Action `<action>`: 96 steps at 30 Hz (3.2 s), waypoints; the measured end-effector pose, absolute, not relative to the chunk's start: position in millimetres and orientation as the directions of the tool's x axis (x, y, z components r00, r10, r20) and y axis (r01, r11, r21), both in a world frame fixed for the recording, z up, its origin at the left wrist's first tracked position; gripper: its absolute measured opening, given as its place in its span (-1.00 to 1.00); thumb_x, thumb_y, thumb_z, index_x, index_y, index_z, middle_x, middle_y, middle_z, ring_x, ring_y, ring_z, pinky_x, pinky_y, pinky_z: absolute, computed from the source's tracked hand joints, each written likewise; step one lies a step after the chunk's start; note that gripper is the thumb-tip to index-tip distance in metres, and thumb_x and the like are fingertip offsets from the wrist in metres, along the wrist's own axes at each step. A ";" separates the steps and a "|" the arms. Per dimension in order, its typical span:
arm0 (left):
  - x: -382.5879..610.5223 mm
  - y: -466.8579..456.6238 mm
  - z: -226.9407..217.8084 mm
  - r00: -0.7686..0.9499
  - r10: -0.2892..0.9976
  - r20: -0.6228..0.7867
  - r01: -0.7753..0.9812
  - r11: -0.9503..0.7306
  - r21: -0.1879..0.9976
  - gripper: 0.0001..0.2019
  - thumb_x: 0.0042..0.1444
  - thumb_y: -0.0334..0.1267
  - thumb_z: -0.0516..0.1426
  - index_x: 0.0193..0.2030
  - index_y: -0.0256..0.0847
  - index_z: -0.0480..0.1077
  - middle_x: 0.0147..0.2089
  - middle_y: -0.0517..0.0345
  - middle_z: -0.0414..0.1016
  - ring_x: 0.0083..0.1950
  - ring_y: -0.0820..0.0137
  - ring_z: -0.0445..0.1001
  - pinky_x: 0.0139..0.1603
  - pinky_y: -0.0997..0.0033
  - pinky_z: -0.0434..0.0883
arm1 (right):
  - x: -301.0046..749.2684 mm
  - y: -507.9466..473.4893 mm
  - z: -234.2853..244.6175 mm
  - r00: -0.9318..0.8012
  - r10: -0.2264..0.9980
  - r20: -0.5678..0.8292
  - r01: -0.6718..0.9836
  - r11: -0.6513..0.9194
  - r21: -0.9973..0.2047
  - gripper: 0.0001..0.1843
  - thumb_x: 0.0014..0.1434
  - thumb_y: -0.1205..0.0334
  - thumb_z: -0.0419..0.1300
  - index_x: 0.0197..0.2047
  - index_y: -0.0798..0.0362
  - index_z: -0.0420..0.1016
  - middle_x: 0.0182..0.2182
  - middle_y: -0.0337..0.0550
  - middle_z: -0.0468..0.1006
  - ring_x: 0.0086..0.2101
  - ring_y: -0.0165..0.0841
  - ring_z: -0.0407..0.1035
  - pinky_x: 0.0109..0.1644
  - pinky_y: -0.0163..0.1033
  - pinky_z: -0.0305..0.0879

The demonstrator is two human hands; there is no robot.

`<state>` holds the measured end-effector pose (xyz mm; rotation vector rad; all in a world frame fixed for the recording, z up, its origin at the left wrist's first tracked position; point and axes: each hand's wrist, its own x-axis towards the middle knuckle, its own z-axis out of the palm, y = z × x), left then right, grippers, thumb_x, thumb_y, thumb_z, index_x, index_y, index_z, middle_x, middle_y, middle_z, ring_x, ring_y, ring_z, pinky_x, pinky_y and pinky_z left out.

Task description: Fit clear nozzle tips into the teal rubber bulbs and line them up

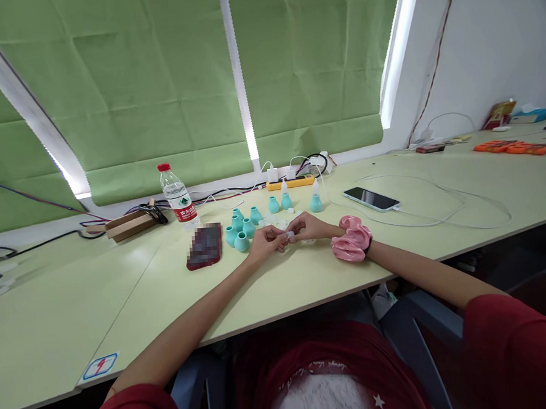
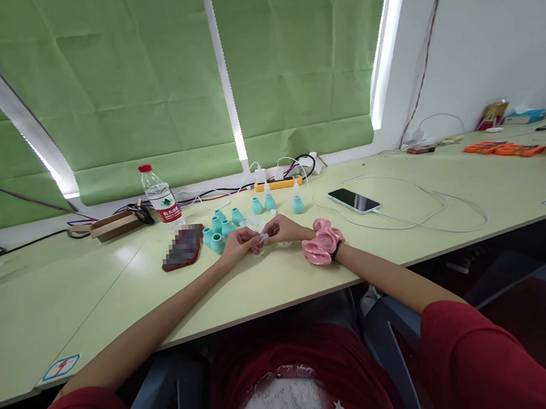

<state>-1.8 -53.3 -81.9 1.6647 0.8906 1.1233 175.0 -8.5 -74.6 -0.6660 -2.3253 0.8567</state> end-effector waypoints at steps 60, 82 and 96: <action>-4.0 -50.9 -88.2 0.147 0.813 0.564 0.560 -0.538 0.630 -0.79 -0.21 -0.37 0.09 -0.34 -0.24 0.40 -0.45 0.16 0.41 -0.49 0.49 0.29 -0.47 0.49 0.30 | 177.0 -7.3 -73.7 -0.613 0.554 0.563 0.515 0.821 -0.246 -0.75 -0.13 0.50 0.02 -0.39 0.18 0.47 -0.48 -0.12 0.48 -0.48 -0.44 0.31 -0.34 -0.34 0.21; -3.3 -59.1 -80.9 0.092 0.764 0.639 0.482 -0.596 0.642 -0.72 -0.10 -0.33 0.08 -0.17 -0.17 0.37 -0.26 0.12 0.39 -0.45 0.53 0.29 -0.46 0.53 0.35 | 178.7 0.2 -80.9 -0.527 0.695 0.490 0.632 0.706 -0.321 -0.78 -0.10 0.43 0.06 -0.37 0.17 0.48 -0.47 -0.11 0.50 -0.48 -0.42 0.33 -0.35 -0.33 0.23; -1.1 -60.8 -80.8 0.152 0.756 0.637 0.451 -0.626 0.636 -0.80 -0.11 -0.28 0.11 -0.29 -0.18 0.45 -0.40 0.12 0.41 -0.45 0.49 0.32 -0.49 0.52 0.34 | 180.1 10.5 -92.1 -0.449 0.707 0.546 0.735 0.640 -0.223 -0.47 -0.04 0.27 0.08 0.04 0.18 0.20 -0.01 0.05 0.24 0.01 -0.20 0.09 0.03 -0.11 0.06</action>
